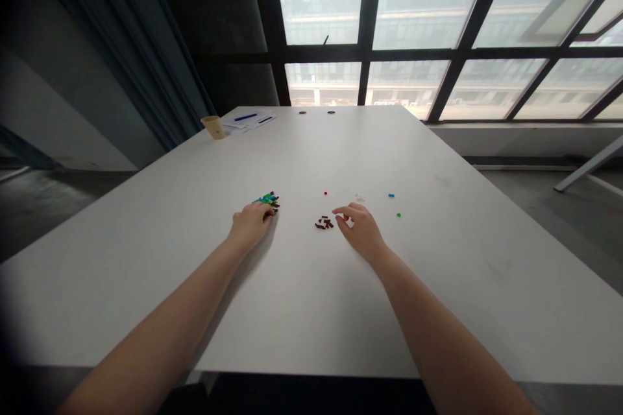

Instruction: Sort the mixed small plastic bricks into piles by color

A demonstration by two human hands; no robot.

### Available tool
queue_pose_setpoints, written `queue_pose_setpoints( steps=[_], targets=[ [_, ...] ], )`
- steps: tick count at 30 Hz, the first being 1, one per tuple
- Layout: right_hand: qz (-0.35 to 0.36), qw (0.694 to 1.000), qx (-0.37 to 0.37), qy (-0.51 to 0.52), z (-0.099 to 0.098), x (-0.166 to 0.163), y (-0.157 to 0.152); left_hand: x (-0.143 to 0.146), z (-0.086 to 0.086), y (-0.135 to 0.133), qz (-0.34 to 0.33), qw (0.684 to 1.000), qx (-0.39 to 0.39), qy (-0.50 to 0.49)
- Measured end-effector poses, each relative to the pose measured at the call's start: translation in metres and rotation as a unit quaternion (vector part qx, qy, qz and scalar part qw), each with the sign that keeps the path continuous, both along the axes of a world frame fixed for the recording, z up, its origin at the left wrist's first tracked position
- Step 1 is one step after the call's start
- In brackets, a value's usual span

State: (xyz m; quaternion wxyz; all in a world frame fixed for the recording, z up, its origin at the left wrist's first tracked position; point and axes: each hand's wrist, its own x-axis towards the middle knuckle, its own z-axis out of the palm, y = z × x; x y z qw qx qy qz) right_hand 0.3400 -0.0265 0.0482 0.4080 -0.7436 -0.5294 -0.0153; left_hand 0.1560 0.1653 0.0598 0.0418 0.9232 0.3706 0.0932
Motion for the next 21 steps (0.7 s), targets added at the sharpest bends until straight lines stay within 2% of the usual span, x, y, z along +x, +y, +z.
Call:
queue_pose_setpoints(
  steps=[6,10,12,16,21],
  targets=[
    [0.002,1.000,-0.005,0.004,0.001,0.000,-0.001,0.003,-0.002,0.003,0.008,1.000,-0.019,-0.023],
    [0.004,1.000,-0.007,0.002,0.002,-0.002,-0.001,0.006,-0.002,0.006,-0.024,0.986,-0.099,-0.135],
    [0.006,1.000,-0.008,0.001,0.003,-0.002,-0.001,0.007,0.001,0.001,-0.068,0.958,-0.175,-0.216],
    [0.006,1.000,-0.008,0.005,0.004,-0.003,0.000,0.012,0.011,-0.023,-0.132,0.867,-0.338,-0.342],
    [0.007,1.000,-0.007,0.002,0.003,-0.004,0.001,0.014,0.019,-0.053,-0.152,0.760,-0.514,-0.368]
  ],
)
